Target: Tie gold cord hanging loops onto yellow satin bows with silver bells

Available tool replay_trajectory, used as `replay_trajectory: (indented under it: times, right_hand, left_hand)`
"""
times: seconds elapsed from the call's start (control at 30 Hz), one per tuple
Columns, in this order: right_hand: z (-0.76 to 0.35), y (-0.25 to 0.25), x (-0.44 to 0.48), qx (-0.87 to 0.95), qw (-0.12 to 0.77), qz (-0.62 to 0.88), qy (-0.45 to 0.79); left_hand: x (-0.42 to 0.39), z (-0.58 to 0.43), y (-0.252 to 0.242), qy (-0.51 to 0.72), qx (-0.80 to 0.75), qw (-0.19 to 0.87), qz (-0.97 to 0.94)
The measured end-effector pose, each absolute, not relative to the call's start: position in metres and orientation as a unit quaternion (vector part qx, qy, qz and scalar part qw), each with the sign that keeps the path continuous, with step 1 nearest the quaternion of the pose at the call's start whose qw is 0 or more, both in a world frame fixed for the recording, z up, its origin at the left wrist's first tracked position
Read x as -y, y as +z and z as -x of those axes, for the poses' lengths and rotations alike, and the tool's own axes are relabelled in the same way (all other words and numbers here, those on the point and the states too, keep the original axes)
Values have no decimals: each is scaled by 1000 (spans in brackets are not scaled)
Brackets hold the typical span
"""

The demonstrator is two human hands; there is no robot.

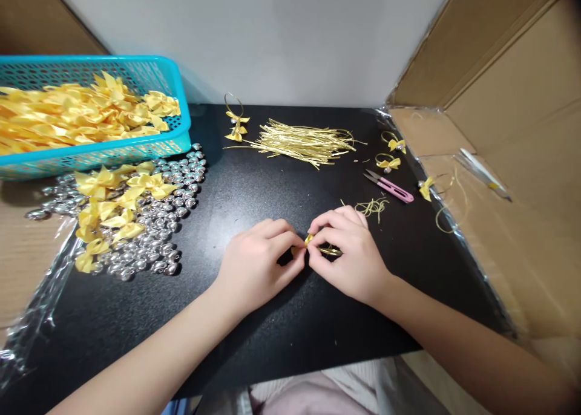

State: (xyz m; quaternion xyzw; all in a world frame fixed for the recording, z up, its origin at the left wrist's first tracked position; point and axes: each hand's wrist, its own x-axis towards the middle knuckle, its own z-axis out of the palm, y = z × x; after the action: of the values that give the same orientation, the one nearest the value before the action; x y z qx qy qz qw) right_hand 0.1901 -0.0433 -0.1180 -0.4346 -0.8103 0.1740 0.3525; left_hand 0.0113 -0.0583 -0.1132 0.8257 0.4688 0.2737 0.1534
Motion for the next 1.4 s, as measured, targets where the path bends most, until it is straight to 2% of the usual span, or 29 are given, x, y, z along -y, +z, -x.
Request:
replay_trajectory:
  times: [0.27, 0.47, 0.6, 0.83, 1.0, 1.17, 1.4]
  right_hand:
    - [-188, -123, 44, 806, 331, 454, 186]
    - [-186, -123, 43, 803, 318, 461, 202]
    - [-187, -122, 43, 802, 319, 462, 205]
    - [-188, -117, 43, 784, 347, 462, 227]
    - [-189, -115, 43, 775, 373, 458, 226]
    - [-190, -114, 43, 775, 381, 455, 219]
    - [-188, -117, 42, 781, 376, 456, 203]
  left_hand:
    - [54, -16, -116, 191, -446, -26, -874]
    - [53, -17, -116, 187, -415, -78, -887]
    - [52, -17, -117, 211, -410, -68, -885]
    - [52, -16, -121, 311, -432, 38, -846]
    - [53, -16, -117, 341, -430, 75, -833]
    - [52, -14, -111, 338, -414, 59, -843]
    - [51, -13, -110, 287, -395, -27, -872]
